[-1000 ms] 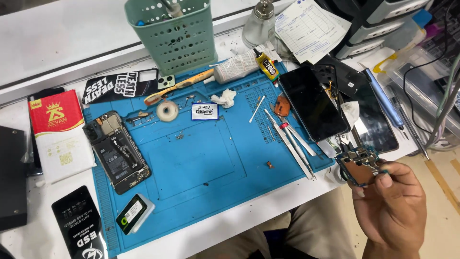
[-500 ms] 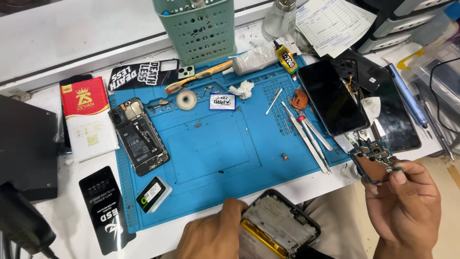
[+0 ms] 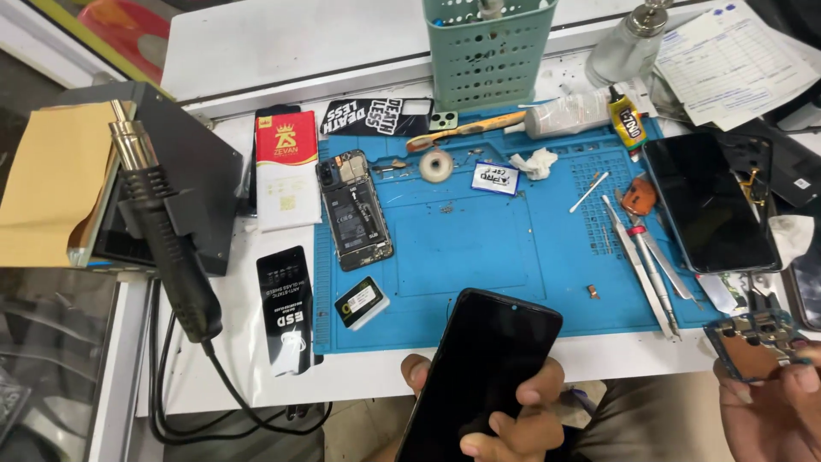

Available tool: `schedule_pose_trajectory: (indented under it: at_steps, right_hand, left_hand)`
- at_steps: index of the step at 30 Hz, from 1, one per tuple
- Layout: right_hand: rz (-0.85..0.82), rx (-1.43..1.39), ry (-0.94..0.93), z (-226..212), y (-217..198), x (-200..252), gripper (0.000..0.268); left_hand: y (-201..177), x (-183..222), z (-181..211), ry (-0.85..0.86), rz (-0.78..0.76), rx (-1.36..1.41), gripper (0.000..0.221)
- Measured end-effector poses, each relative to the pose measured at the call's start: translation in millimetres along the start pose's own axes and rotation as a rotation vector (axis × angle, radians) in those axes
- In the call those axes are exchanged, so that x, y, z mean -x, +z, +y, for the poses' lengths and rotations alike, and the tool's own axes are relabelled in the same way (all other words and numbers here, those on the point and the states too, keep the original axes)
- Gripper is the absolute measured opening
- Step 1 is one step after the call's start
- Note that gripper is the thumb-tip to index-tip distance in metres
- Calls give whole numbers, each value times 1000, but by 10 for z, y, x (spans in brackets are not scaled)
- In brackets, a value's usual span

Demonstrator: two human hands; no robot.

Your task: Installing a motherboard and connecting internal components during a smartphone repair

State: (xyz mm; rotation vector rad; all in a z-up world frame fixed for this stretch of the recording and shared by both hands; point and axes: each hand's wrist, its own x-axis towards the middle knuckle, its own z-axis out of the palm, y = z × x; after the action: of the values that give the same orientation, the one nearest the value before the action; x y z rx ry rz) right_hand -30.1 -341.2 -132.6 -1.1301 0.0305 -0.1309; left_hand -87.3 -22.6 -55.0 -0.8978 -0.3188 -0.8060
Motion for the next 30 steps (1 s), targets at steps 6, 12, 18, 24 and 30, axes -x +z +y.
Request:
schedule_pose_trajectory:
  at_steps: [6,12,18,24,30]
  right_hand:
    - [47,-18,101,296,-404,-43,25]
    - [113,-39,159,394,-529,-83,27]
    - [75,-17,158,335,-471,-31,12]
    - [67,64,78,-81,97,69,16]
    - [-37,-88,-43,-341,197,245,21]
  left_hand:
    - [108,28,-12,-28,43,-7,69]
    - [119,36,-18,-41,32,-8,69]
    - [93,-2,-14,-69,21,0,70]
    - [-5,-63,-24,-102,-4,31,70]
    - [-126,-172,-25,-112,39,117,67]
